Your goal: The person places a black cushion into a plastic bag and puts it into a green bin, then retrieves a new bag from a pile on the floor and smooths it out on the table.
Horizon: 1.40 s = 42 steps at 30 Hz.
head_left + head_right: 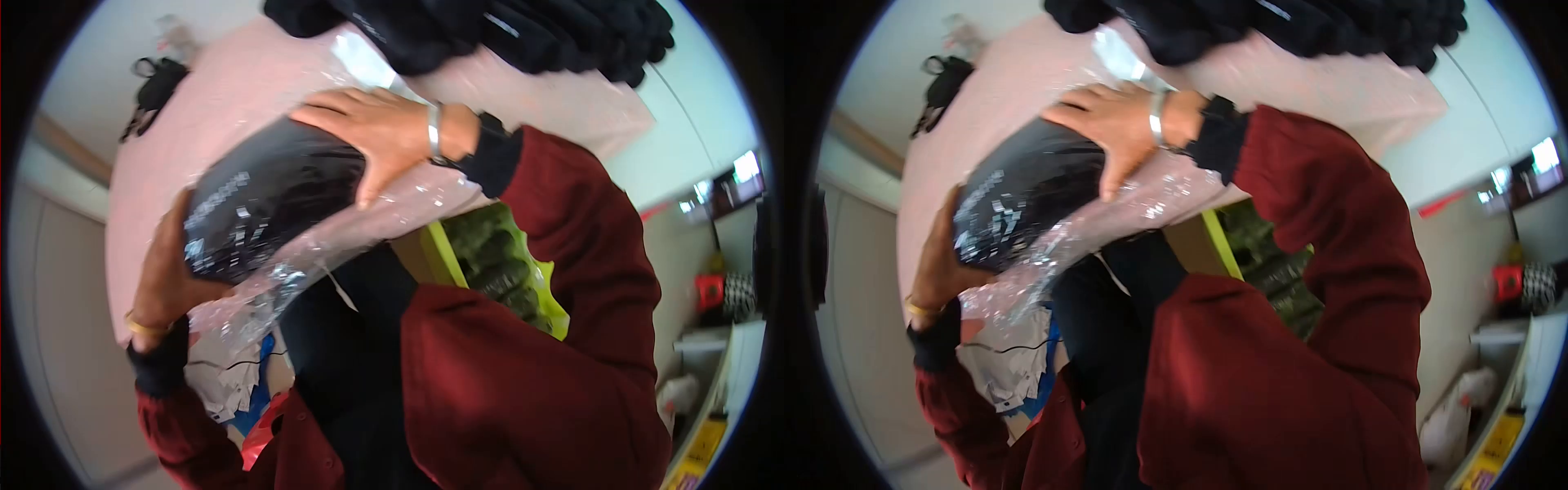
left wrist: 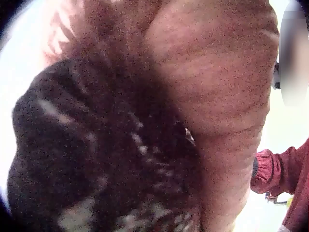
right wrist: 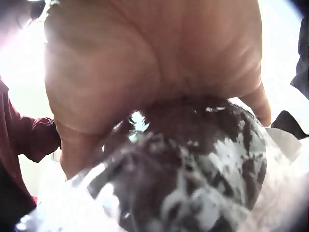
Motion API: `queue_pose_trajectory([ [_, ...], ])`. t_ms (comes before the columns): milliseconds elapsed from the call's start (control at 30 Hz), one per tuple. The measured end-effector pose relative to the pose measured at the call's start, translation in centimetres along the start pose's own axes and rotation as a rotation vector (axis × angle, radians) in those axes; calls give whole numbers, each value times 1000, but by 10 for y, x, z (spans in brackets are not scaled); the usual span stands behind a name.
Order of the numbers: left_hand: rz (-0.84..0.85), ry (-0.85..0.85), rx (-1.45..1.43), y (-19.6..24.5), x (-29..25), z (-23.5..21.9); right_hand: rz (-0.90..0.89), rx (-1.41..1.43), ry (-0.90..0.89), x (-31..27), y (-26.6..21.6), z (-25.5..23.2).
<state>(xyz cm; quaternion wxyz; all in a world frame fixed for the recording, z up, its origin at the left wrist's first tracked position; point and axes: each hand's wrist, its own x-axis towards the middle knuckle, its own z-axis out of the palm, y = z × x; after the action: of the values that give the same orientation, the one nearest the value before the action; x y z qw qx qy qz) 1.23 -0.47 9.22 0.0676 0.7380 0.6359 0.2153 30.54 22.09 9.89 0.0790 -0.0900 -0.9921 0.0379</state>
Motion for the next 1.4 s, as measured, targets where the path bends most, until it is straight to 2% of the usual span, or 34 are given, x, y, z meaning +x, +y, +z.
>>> queue_pose_trajectory([
  [33, 22, -33, -37, -5, 1, 8, 9, -17, -1, 4, 2, 5],
  [100, -156, 16, -404, -14, 0, 19, 46, -2, -8, 13, 7, 20],
  [133, -144, 1, -413, -19, 3, 22, 43, 1, 12, 19, 9, 25],
  [167, -178, -12, -479, 1, 3, 26, 27, 4, 38, 5, 11, 20],
  [233, -239, -26, -601, 5, 5, 27, 21, 37, 39, 6, 18, 21],
  [367, -247, 11, -662, 1, 6, 27, -4, 98, 60, 12, 22, 24],
  [467, -210, -4, -638, -4, 2, 24, -1, 102, 115, 2, 16, 25],
  [600, -216, -33, -518, -6, 2, 17, 118, 38, 261, -30, 0, 33],
  [667, -207, -45, -461, -7, -8, 19, 185, 50, 421, -56, -18, 48],
  [733, -149, 141, -203, -12, -8, 31, 271, 13, 510, -90, -38, 68],
  [800, -131, 148, -166, -9, -13, 31, 299, 44, 809, -107, -73, 104],
  [867, -123, 144, -129, -4, -8, 33, 354, 229, 853, -124, -101, 116],
  [900, -124, 163, -145, 2, -6, 36, 385, 220, 861, -128, -114, 132],
  [967, -128, 204, -162, 21, -2, 43, 420, 692, 810, -135, -131, 160],
  [1000, -108, 186, -157, 33, 1, 48, 438, 692, 830, -140, -136, 166],
  [1100, -97, 122, -232, 76, 7, 73, 534, 1153, 721, -142, -149, 149],
  [1133, -98, 105, -258, 92, 7, 85, 537, 1155, 735, -142, -151, 145],
  [1200, -106, 89, -311, 120, 7, 111, 368, 1456, 858, -142, -151, 137],
  [1233, 5, 83, -330, 132, 7, 129, 270, 1602, 910, -141, -150, 134],
  [1267, 114, 76, -348, 144, 9, 143, 261, 1600, 910, -146, -149, 134],
  [1300, 120, 82, -344, 158, 10, 149, 330, 1722, 993, -157, -151, 137],
  [1333, 102, 14, -340, 172, 13, 155, 404, 1841, 1076, -168, -153, 139],
  [1367, 81, -57, -339, 184, 17, 162, 404, 1836, 1078, -179, -154, 139],
  [1400, 82, -61, -342, 192, 20, 171, 519, 1843, 1199, -190, -158, 138],
])
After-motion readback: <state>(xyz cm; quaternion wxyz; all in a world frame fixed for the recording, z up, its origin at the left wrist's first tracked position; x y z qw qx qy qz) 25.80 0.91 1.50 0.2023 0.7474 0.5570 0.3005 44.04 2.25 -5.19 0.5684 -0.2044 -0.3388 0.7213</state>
